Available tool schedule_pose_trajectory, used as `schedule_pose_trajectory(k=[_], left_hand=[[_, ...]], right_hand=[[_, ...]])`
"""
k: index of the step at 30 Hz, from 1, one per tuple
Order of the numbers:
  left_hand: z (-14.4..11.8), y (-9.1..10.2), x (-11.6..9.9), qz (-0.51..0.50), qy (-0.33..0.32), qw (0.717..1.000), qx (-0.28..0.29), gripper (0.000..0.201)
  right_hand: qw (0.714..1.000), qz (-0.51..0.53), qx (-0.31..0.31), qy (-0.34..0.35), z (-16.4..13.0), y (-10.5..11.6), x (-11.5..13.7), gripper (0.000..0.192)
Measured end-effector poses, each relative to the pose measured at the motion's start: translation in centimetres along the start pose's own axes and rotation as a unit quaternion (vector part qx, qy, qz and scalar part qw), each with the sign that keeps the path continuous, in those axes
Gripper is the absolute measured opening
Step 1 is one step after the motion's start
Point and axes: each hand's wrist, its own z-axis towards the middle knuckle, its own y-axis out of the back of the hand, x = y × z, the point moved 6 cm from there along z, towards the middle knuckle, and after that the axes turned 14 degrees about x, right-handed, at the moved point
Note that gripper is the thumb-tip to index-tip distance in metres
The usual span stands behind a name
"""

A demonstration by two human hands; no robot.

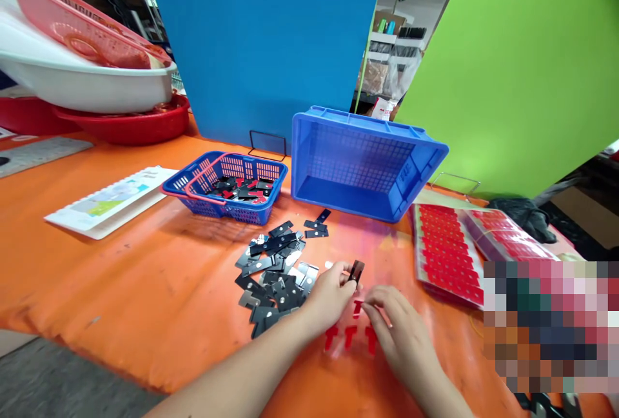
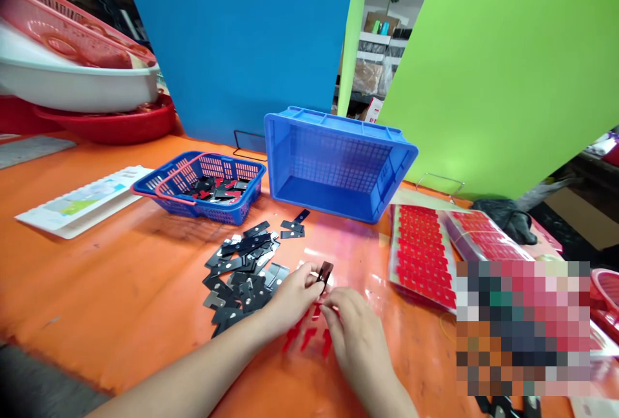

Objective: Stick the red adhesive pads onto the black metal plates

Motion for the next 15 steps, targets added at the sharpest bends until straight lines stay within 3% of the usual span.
schedule_pose_trajectory(k=[3, 7, 11, 15], left_hand=[[-0.1, -0.5, -0.4, -0.016, -0.032, 0.999, 0.034, 0.022], [-0.5, -1.5, -0.9, -0.108, -0.015, 0.991, 0.082, 0.025], [-1.3, -2.3, -1.2, -0.167, 0.036, 0.981, 0.094, 0.037], [-1.7, -2.7, -1.3, -0.192, 0.056, 0.975, 0.098, 0.041]], right_hand=[[0.987, 0.129, -0.090, -0.016, -0.3, 1.4, -1.1, 0.006], [0.953, 0.265, -0.146, -0.024, 0.1, 1.3, -3.0, 0.010], [0.942, 0.289, -0.165, -0.041, 0.5, 0.6, -4.1, 0.011], [0.950, 0.268, -0.152, -0.050, 0.7, 0.2, -4.2, 0.009]])
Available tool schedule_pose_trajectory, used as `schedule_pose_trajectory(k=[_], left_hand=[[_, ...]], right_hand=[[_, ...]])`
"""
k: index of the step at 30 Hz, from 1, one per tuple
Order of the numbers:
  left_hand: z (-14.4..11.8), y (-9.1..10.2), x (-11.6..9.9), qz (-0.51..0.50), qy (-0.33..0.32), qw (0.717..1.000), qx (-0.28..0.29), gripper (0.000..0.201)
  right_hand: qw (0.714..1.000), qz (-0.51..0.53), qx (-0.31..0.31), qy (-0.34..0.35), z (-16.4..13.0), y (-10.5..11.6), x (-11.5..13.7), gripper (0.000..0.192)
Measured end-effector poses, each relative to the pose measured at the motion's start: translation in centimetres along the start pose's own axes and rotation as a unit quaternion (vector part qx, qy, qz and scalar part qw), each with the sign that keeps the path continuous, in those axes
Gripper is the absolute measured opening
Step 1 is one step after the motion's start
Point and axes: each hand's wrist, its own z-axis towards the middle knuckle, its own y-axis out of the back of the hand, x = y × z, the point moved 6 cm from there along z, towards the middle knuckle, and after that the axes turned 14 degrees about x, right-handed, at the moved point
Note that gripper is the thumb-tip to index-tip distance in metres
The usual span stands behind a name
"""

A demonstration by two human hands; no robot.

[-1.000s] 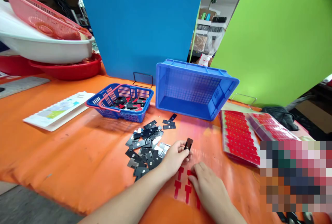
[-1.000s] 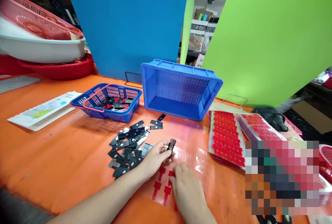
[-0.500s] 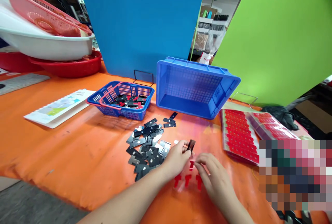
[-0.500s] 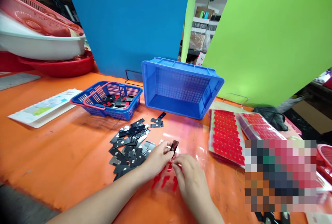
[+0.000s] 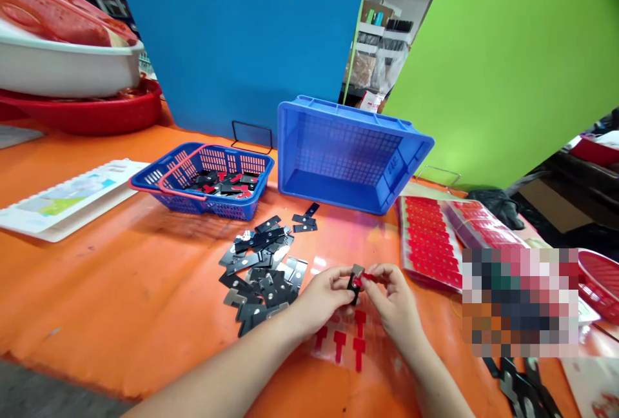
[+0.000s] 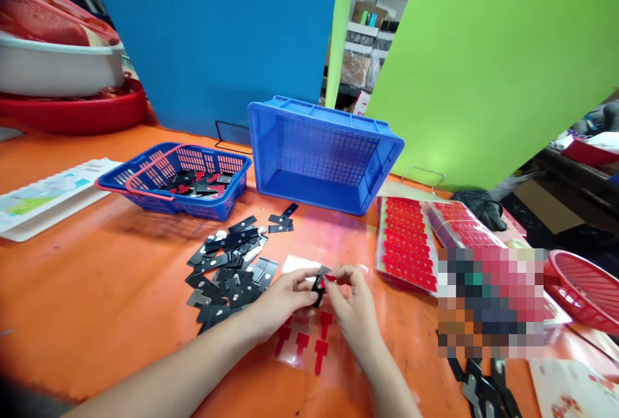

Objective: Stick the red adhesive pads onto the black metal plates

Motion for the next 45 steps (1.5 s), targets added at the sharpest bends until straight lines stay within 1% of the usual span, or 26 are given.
schedule_pose_trajectory(k=[6, 19, 28, 34, 40, 45], left_hand=[[-0.1, 0.0, 0.0, -0.006, 0.009, 1.000, 0.001, 0.040], [-0.3, -0.1, -0.3, 0.032, 0.006, 0.999, 0.008, 0.040], [-0.5, -0.1, -0.3, 0.028, 0.017, 0.999, 0.001, 0.041], [-0.5, -0.1, -0.4, 0.028, 0.017, 0.999, 0.003, 0.039], [-0.6, -0.3, -0.6, 0.018, -0.004, 1.000, 0.017, 0.038], [-0.5, -0.1, -0.5, 0.023, 0.002, 1.000, 0.010, 0.040]], right_hand=[[0.998, -0.047, 0.032, -0.004, 0.0, -0.5, 0.2, 0.007], [0.993, -0.104, 0.058, -0.009, -0.1, -0.6, 0.9, 0.009], [0.994, -0.094, 0.063, -0.010, -0.1, -0.7, 1.0, 0.009], [0.994, -0.086, 0.062, -0.007, -0.1, -0.8, 1.1, 0.008], [0.994, -0.094, 0.061, 0.002, -0.1, -0.8, 1.1, 0.007], [0.993, -0.095, 0.065, -0.001, -0.1, -0.8, 1.2, 0.008]])
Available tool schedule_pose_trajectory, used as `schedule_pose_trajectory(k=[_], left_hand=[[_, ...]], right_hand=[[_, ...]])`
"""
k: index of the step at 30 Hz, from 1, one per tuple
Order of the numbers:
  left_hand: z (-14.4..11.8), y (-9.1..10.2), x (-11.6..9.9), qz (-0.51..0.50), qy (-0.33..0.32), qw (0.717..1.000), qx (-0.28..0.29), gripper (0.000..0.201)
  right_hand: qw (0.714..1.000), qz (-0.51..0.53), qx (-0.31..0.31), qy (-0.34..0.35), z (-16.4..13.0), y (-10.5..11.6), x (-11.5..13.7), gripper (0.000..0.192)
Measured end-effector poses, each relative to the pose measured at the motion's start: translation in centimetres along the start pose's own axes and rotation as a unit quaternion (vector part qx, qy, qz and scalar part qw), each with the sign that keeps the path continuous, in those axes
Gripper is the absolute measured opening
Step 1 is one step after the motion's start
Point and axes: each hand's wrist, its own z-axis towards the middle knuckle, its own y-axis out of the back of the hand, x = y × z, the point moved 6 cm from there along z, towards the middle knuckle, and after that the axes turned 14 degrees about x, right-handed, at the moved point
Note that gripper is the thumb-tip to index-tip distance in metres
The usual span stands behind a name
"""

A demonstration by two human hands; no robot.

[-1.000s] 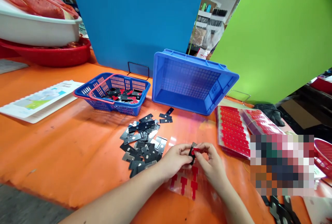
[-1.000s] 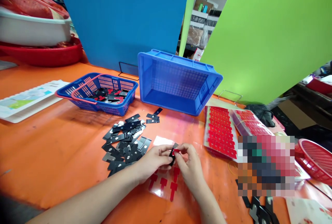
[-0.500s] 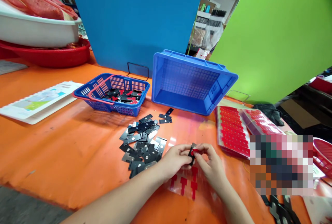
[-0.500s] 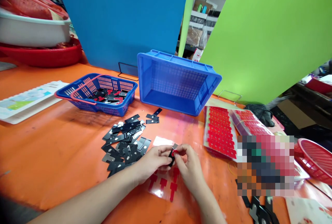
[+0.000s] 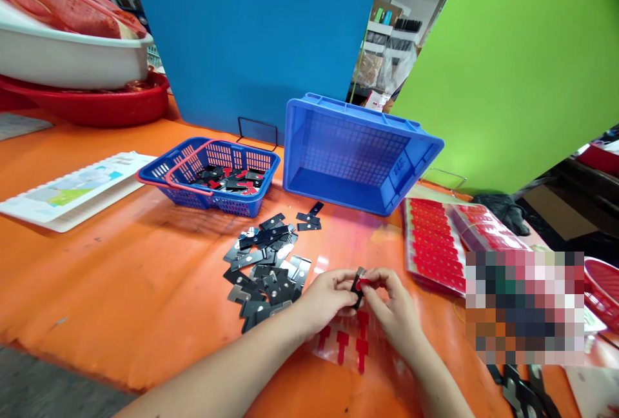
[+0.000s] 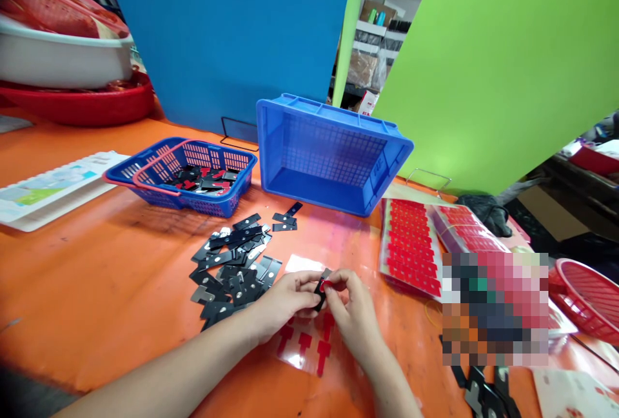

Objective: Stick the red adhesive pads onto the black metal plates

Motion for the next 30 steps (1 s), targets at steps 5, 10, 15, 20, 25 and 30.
schedule_pose_trajectory(k=[5, 10, 15, 20, 25, 30], left_hand=[[0.09, 0.12, 0.17, 0.001, 0.009, 1.000, -0.005, 0.040], [0.12, 0.18, 0.11, 0.002, 0.009, 1.000, -0.013, 0.041], [0.10, 0.08, -0.07, -0.004, 0.005, 1.000, -0.014, 0.039], [0.11, 0.03, -0.13, -0.003, 0.007, 1.000, -0.018, 0.036], [0.25, 0.09, 0.03, -0.004, 0.009, 1.000, -0.020, 0.037], [0.25, 0.13, 0.13, -0.003, 0.015, 1.000, -0.022, 0.038]], right_hand=[[1.000, -0.005, 0.003, -0.001, -0.03, -0.10, 0.21, 0.007], [1.000, -0.012, 0.006, -0.001, 0.01, -0.19, 0.30, 0.008], [1.000, -0.021, 0.013, -0.010, 0.04, -0.32, 0.12, 0.009], [0.998, -0.055, 0.012, 0.002, -0.02, -0.33, 0.06, 0.007], [0.998, -0.060, 0.018, 0.002, -0.02, -0.49, 0.14, 0.005], [0.999, -0.033, 0.025, -0.003, -0.02, -0.54, 0.71, 0.006]])
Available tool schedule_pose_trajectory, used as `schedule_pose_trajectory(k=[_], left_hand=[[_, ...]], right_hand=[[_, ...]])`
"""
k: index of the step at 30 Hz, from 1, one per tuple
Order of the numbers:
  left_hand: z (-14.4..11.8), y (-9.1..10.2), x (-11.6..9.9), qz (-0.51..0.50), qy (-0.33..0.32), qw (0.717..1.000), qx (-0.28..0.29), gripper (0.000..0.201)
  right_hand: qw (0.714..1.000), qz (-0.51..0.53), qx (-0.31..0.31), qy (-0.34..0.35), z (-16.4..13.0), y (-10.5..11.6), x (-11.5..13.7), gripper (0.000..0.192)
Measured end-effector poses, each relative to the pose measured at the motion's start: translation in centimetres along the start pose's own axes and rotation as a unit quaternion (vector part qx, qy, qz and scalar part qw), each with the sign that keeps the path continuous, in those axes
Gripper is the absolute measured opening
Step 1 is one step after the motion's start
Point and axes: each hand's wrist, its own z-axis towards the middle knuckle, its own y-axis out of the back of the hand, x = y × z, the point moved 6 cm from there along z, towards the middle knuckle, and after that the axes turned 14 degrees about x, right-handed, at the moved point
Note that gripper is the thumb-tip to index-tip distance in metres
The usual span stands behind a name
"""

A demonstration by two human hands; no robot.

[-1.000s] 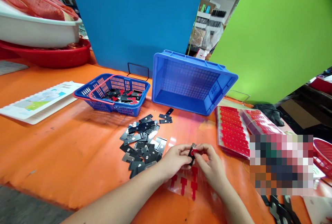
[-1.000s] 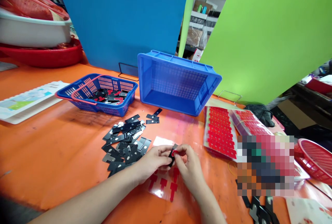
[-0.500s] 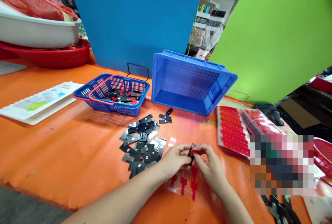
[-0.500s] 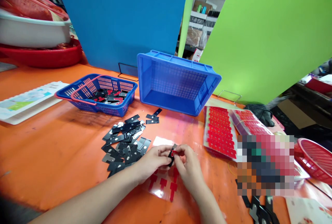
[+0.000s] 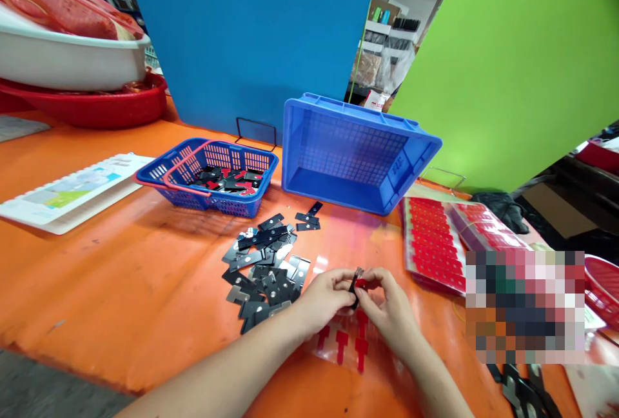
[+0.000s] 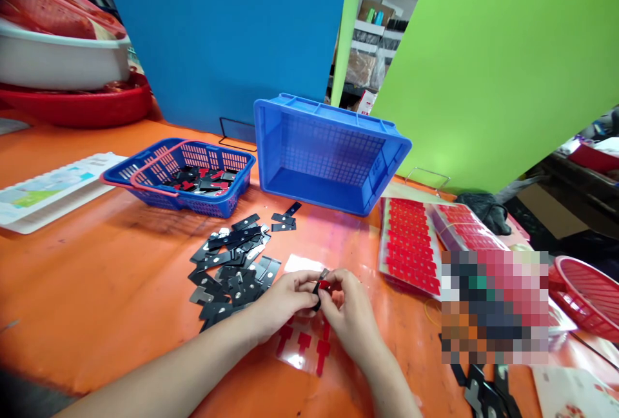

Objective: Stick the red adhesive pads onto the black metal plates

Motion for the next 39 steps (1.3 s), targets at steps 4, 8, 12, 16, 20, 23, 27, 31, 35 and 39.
schedule_pose_trajectory(k=[4, 8, 12, 16, 20, 23, 27, 31, 35, 39], left_hand=[[0.0, -0.1, -0.1, -0.018, -0.005, 1.000, 0.008, 0.038], [0.0, 0.0, -0.1, -0.015, -0.010, 1.000, 0.001, 0.038], [0.0, 0.2, 0.3, 0.005, -0.010, 1.000, -0.010, 0.031], [0.3, 0.4, 0.6, 0.028, -0.019, 0.999, -0.010, 0.029], [0.5, 0.7, 0.1, 0.059, -0.059, 0.996, -0.031, 0.023], [0.5, 0.6, 0.2, 0.068, -0.050, 0.996, -0.031, 0.026], [0.4, 0.4, 0.5, 0.070, -0.034, 0.997, -0.026, 0.030], [0.4, 0.2, 0.6, 0.061, -0.029, 0.998, -0.018, 0.032], [0.3, 0.2, 0.6, 0.060, -0.024, 0.998, -0.022, 0.031], [0.4, 0.2, 0.8, 0.059, -0.023, 0.998, -0.016, 0.032]], right_hand=[[0.999, 0.032, 0.009, -0.006, -0.1, 0.0, 0.0, 0.009], [0.999, 0.040, 0.019, -0.005, -0.2, -0.1, -0.4, 0.011], [0.999, 0.041, 0.027, -0.001, -0.3, -0.2, -0.6, 0.012], [1.000, 0.014, 0.022, -0.003, -0.3, -0.4, -0.4, 0.011], [0.995, -0.076, -0.047, 0.040, -0.2, -0.1, 0.6, 0.009], [0.990, -0.100, -0.095, 0.040, -0.1, 0.4, 0.7, 0.011], [0.994, -0.031, -0.100, -0.022, 0.1, 0.6, -0.5, 0.015], [0.995, 0.015, -0.078, -0.066, 0.1, 0.4, -0.9, 0.017], [0.993, 0.015, -0.080, -0.084, 0.1, 0.5, -0.8, 0.018], [0.993, 0.006, -0.085, -0.087, 0.0, 0.5, -0.9, 0.019]])
